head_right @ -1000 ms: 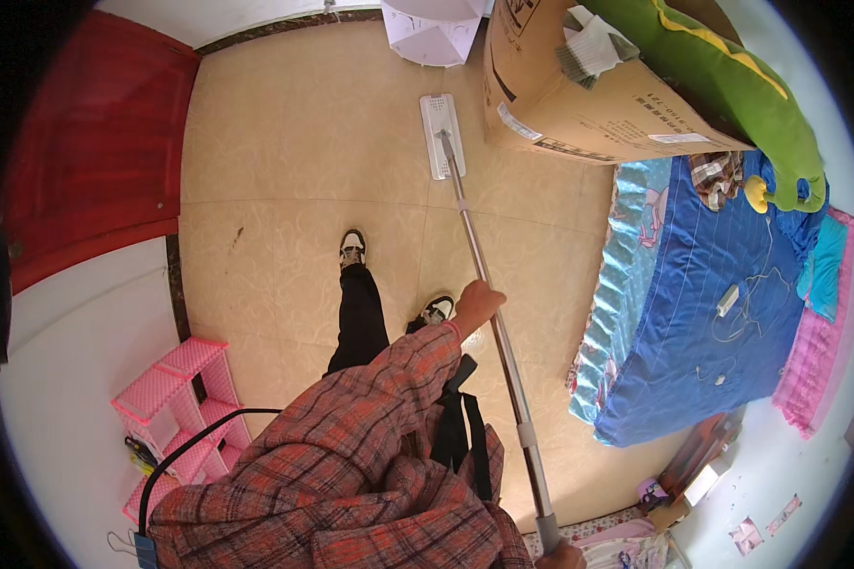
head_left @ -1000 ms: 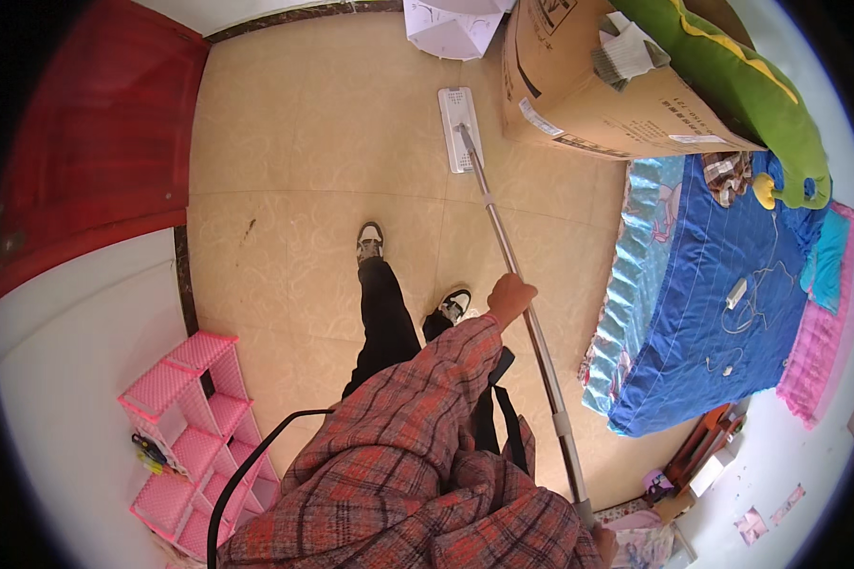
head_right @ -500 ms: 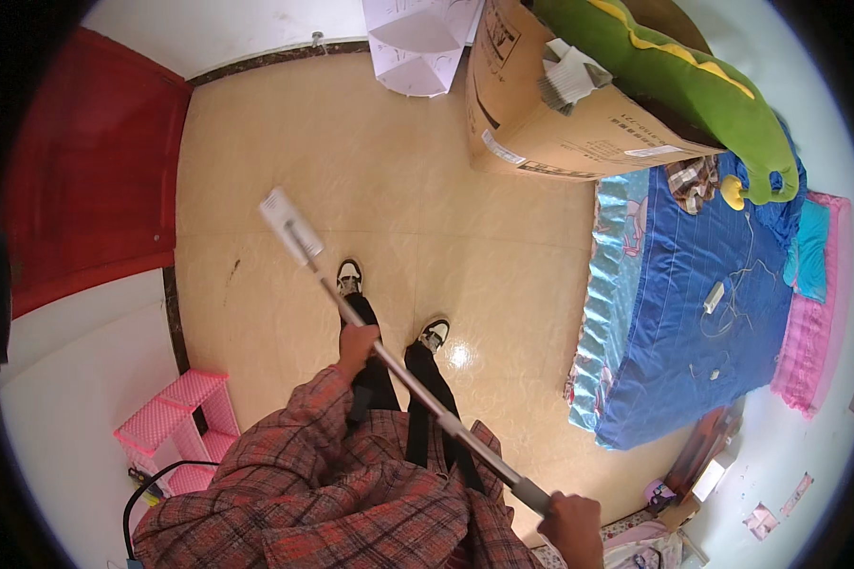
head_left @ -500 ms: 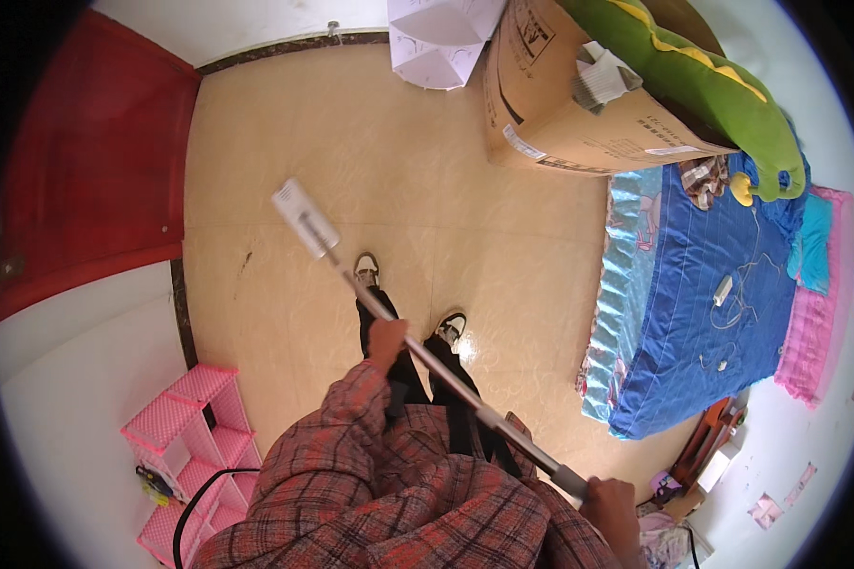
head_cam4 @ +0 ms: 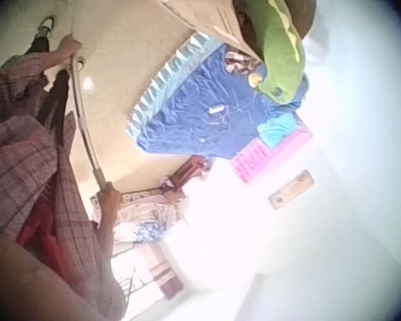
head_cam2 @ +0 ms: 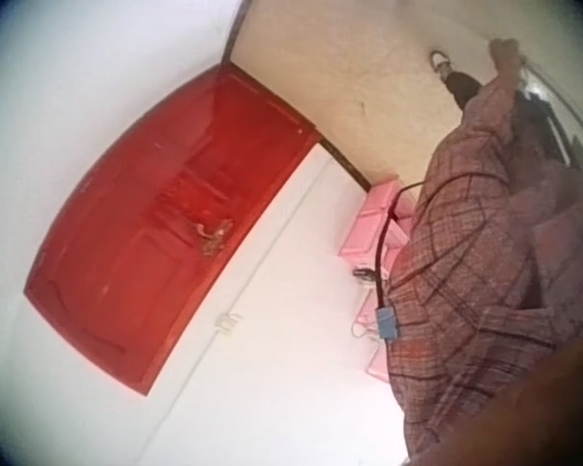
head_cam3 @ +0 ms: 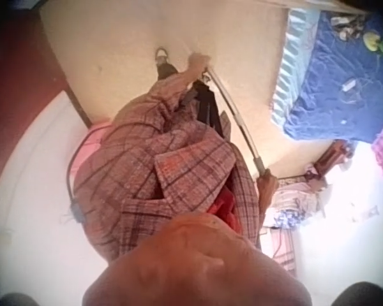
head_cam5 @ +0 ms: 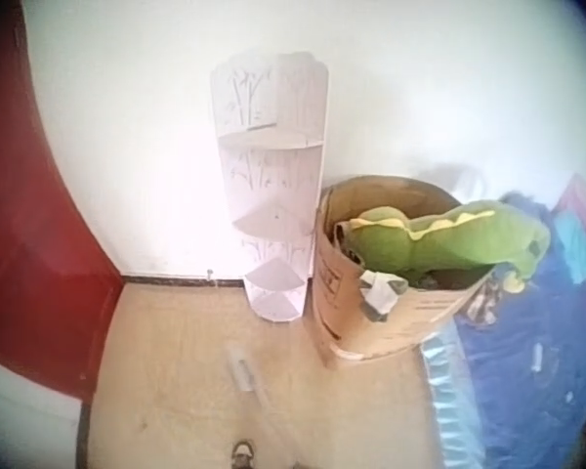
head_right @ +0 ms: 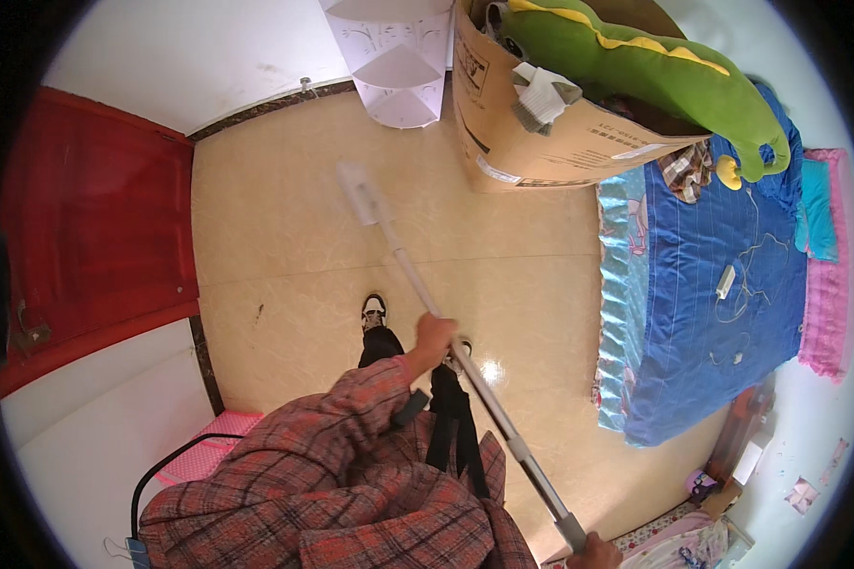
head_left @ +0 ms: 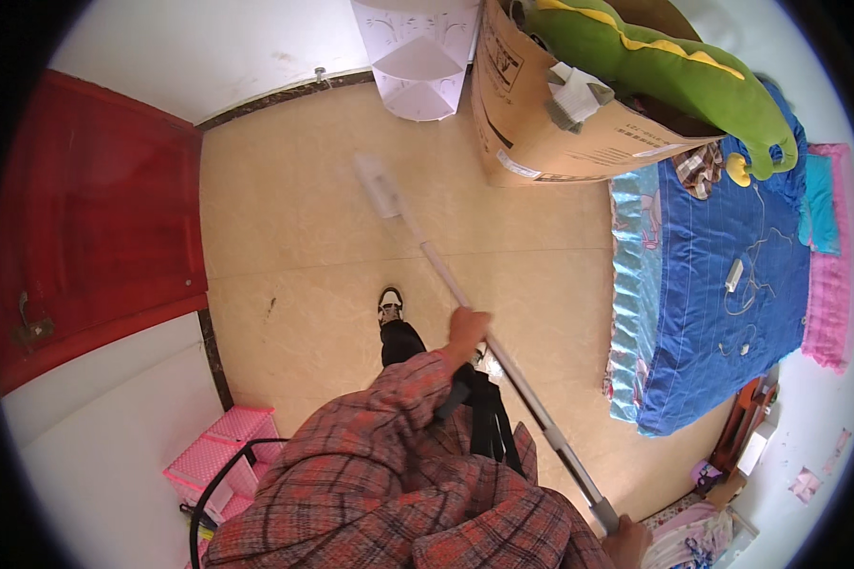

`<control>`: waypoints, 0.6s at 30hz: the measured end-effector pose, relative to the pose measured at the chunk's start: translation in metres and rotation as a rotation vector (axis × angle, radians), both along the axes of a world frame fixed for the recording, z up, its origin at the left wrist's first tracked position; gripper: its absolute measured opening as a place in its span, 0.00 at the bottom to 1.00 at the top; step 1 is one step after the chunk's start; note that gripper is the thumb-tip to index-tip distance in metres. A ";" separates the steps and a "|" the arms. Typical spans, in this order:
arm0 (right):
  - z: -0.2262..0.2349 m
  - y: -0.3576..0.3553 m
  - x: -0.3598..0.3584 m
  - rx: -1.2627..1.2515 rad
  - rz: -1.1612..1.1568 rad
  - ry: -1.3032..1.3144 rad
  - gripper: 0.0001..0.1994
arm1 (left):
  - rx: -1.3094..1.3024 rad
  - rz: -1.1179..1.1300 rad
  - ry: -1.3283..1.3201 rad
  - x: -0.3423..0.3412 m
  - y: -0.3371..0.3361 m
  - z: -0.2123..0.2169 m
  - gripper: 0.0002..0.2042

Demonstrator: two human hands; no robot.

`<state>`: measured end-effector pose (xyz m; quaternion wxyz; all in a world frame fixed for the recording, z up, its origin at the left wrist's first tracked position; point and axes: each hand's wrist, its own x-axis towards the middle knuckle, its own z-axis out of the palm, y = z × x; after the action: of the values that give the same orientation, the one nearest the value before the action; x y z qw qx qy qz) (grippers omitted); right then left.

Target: The recorder is mopping the floor with a flat mop and then washing the mop head in a bucket of water.

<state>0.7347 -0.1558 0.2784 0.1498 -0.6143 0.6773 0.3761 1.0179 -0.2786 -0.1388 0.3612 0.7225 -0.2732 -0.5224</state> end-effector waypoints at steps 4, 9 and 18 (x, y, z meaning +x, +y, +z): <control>0.014 -0.011 0.028 0.050 -0.170 0.023 0.04 | 0.157 -0.075 0.057 -0.034 -0.060 0.063 0.14; 0.025 -0.028 0.067 0.036 -0.228 0.030 0.04 | 0.242 -0.117 0.134 -0.024 -0.086 0.050 0.12; 0.035 -0.120 0.137 0.154 -0.110 0.219 0.06 | 0.290 0.049 0.149 0.052 -0.113 0.020 0.11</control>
<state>0.8720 -0.2756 0.3131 0.1423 -0.5184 0.6912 0.4829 1.0704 -0.3916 -0.1185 0.2849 0.7328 -0.1499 -0.5995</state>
